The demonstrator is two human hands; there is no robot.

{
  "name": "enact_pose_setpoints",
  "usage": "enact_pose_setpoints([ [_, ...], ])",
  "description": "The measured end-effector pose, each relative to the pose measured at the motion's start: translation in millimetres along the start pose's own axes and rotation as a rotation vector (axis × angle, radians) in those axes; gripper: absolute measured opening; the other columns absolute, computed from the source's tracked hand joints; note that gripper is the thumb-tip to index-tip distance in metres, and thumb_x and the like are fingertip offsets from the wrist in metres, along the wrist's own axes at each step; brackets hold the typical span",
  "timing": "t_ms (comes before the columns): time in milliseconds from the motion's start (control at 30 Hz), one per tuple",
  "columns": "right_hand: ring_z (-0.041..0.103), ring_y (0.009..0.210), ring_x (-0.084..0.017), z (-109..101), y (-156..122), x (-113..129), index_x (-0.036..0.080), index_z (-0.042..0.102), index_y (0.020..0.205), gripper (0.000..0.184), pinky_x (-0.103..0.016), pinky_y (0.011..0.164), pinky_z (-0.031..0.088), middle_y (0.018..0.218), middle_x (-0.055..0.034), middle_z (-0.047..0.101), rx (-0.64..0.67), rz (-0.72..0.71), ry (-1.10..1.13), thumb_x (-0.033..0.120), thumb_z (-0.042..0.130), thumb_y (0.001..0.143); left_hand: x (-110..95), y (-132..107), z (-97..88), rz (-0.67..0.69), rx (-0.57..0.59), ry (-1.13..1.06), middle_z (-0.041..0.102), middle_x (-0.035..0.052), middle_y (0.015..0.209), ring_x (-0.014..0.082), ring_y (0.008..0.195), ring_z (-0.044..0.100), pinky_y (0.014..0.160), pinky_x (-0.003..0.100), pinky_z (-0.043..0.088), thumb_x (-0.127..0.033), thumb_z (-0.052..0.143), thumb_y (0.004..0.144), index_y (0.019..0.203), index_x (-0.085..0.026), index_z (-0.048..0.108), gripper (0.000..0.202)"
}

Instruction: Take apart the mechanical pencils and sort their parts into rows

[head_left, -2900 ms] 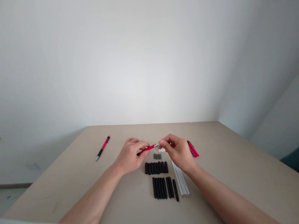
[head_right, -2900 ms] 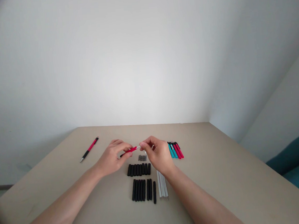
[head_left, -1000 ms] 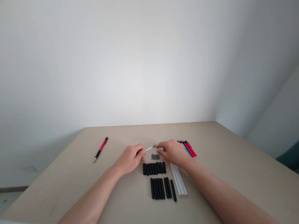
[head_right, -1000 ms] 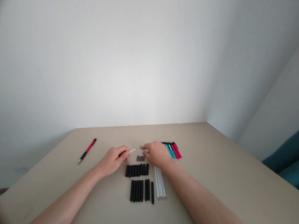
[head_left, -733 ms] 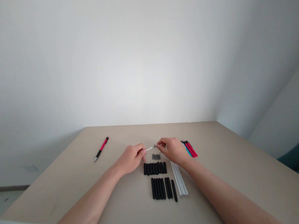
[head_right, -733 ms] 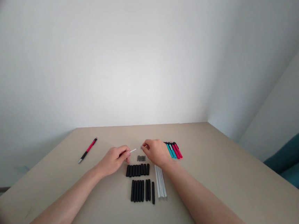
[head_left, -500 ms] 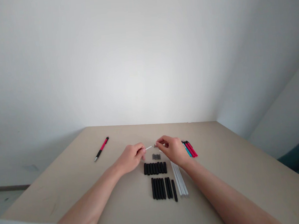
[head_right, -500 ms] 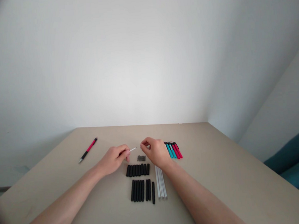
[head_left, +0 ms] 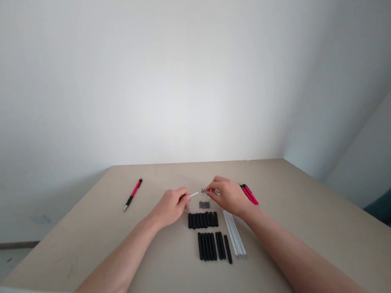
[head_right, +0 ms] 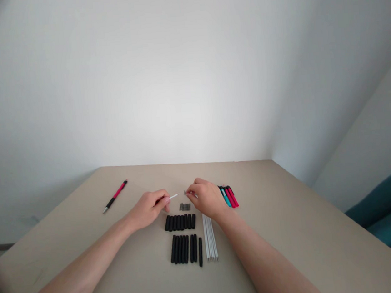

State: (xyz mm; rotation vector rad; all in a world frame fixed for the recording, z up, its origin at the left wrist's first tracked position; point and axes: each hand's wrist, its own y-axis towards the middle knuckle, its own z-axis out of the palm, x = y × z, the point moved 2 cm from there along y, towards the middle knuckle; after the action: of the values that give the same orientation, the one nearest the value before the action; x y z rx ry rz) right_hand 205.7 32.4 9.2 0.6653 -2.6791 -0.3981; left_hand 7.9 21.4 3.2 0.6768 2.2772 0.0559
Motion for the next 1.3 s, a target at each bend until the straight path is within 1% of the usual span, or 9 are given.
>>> enact_pose_setpoints([
  [200,0.058,0.080,-0.014,7.2,2.0,-2.6,0.024,0.070,0.088,0.018,-0.023,0.066,0.038,0.091,-0.0022,0.059,0.070,0.016,-0.051,0.030,0.053,0.086,-0.2,0.0,0.2,-0.006,0.004,0.012,0.065,-0.0018,0.065,0.0114,0.056,0.053,0.059,0.022,0.037,-0.028,0.040,0.090,0.069,-0.019,0.057,0.029],
  [433,0.058,0.082,-0.014,7.6,3.3,-1.3,0.025,0.069,0.092,0.021,-0.024,0.068,0.038,0.093,-0.0028,0.058,0.125,0.037,-0.089,0.032,0.050,0.087,-0.2,0.0,0.2,-0.007,0.002,0.007,0.066,-0.0015,0.065,0.0116,0.057,0.054,0.060,0.022,0.038,-0.027,0.040,0.090,0.069,-0.018,0.057,0.028],
  [600,0.059,0.084,-0.015,7.4,3.6,-0.1,0.025,0.070,0.091,0.021,-0.023,0.069,0.038,0.093,-0.0032,0.058,0.160,0.047,-0.115,0.030,0.049,0.087,-0.1,0.4,0.1,-0.010,0.008,0.013,0.066,-0.0016,0.065,0.0114,0.056,0.054,0.059,0.022,0.037,-0.028,0.040,0.090,0.069,-0.019,0.057,0.028],
  [700,0.059,0.083,-0.015,7.4,3.3,0.0,0.026,0.070,0.091,0.022,-0.024,0.068,0.038,0.092,-0.0031,0.059,0.159,0.050,-0.122,0.030,0.049,0.087,0.6,0.2,0.4,-0.012,0.012,0.007,0.067,-0.0014,0.066,0.0116,0.058,0.056,0.060,0.021,0.038,-0.028,0.040,0.090,0.070,-0.019,0.056,0.028],
  [867,0.060,0.083,-0.015,2.2,2.2,0.6,0.025,0.069,0.096,0.022,-0.023,0.069,0.039,0.093,-0.0038,0.060,0.116,0.054,-0.099,0.030,0.049,0.086,2.7,-0.2,1.2,-0.007,0.013,0.014,0.067,-0.0007,0.066,0.0121,0.059,0.057,0.060,0.022,0.039,-0.028,0.040,0.090,0.070,-0.019,0.056,0.028],
  [1000,0.059,0.077,-0.015,-5.6,1.0,2.9,0.023,0.070,0.087,0.019,-0.023,0.067,0.038,0.086,-0.0021,0.064,0.097,0.018,-0.064,0.025,0.051,0.082,3.7,0.1,1.6,0.003,0.014,0.006,0.067,-0.0006,0.067,0.0125,0.061,0.058,0.062,0.022,0.040,-0.028,0.040,0.089,0.070,-0.019,0.055,0.027],
  [1100,0.060,0.074,-0.015,-8.5,0.0,4.5,0.024,0.071,0.082,0.019,-0.024,0.066,0.038,0.080,-0.0010,0.068,0.154,-0.014,-0.076,0.022,0.053,0.077,3.7,0.3,1.4,0.000,0.015,0.001,0.067,-0.0006,0.067,0.0123,0.060,0.057,0.062,0.022,0.040,-0.028,0.040,0.089,0.069,-0.019,0.055,0.027],
  [1200,0.060,0.073,-0.017,-8.0,-0.8,5.3,0.025,0.072,0.084,0.022,-0.025,0.067,0.039,0.078,-0.0010,0.070,0.222,-0.028,-0.107,0.022,0.053,0.075,3.5,0.5,1.1,-0.005,0.019,0.003,0.067,-0.0008,0.067,0.0119,0.058,0.057,0.060,0.022,0.039,-0.029,0.039,0.089,0.069,-0.019,0.056,0.028],
  [1300,0.061,0.073,-0.017,-6.2,-1.1,5.2,0.027,0.072,0.086,0.024,-0.025,0.067,0.039,0.077,-0.0008,0.071,0.261,-0.022,-0.129,0.021,0.052,0.074,3.6,0.7,1.2,-0.007,0.021,-0.004,0.067,-0.0004,0.067,0.0126,0.061,0.058,0.062,0.022,0.040,-0.029,0.039,0.089,0.070,-0.019,0.055,0.027],
])
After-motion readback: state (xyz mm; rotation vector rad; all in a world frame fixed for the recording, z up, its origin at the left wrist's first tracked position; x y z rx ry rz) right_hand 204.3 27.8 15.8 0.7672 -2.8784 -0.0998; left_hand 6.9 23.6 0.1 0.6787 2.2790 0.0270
